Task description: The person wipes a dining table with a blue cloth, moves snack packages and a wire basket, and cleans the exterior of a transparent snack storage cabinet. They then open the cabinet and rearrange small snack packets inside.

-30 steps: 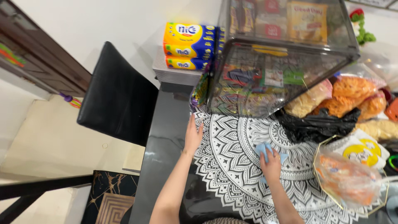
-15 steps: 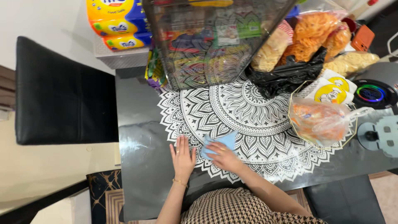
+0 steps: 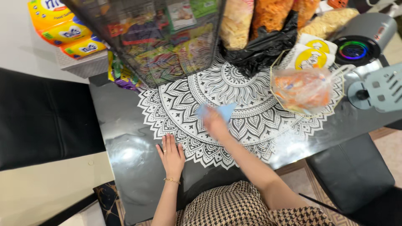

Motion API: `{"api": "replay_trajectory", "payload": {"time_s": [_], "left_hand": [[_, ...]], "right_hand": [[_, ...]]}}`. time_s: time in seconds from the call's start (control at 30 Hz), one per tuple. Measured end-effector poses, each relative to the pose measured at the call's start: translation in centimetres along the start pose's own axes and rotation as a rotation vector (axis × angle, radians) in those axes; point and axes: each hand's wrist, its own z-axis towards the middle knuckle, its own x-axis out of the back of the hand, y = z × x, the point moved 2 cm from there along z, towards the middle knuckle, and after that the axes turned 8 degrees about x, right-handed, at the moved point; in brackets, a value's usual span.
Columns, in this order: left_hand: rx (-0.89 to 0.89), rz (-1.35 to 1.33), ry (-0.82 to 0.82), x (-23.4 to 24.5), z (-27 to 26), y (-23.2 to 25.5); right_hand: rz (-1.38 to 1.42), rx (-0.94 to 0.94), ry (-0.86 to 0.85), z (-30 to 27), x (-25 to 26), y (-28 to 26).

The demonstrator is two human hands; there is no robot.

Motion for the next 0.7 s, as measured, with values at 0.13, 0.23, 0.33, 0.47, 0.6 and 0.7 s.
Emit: {"api": "replay_trajectory", "payload": {"time_s": [0.13,0.23,0.33,0.47,0.6,0.7], "left_hand": [[-0.008,0.011,0.018,-0.3,0.0,0.0],[-0.01,0.017,0.049,-0.5,0.0,-0.3],[0.02,0.003,0.065,-1.2,-0.2,0.0],[0.081,0.02,0.091,-2.2,-0.1,3.0],[0.001,-0.104,0.013,-3.8,1.5,11.1],[-0.105,-0.301,-0.005,-5.0,3.5,18.0]], "right_hand": [[0.207,0.305,-0.179,-8.3,3.3,-9.3],[0.351,0.493,-0.249,-13.1,7.9,-8.5],[0.2,0.345,-0.244,-16.0,11.9,-2.7],[0.054,-0.003,-0.066,-15.7,14.6,6.3],[0.118,-0.073,0.058,-13.7,14.7,8.4],[0.189,0.077,0.02,-12.0,15.0,6.7]]}}
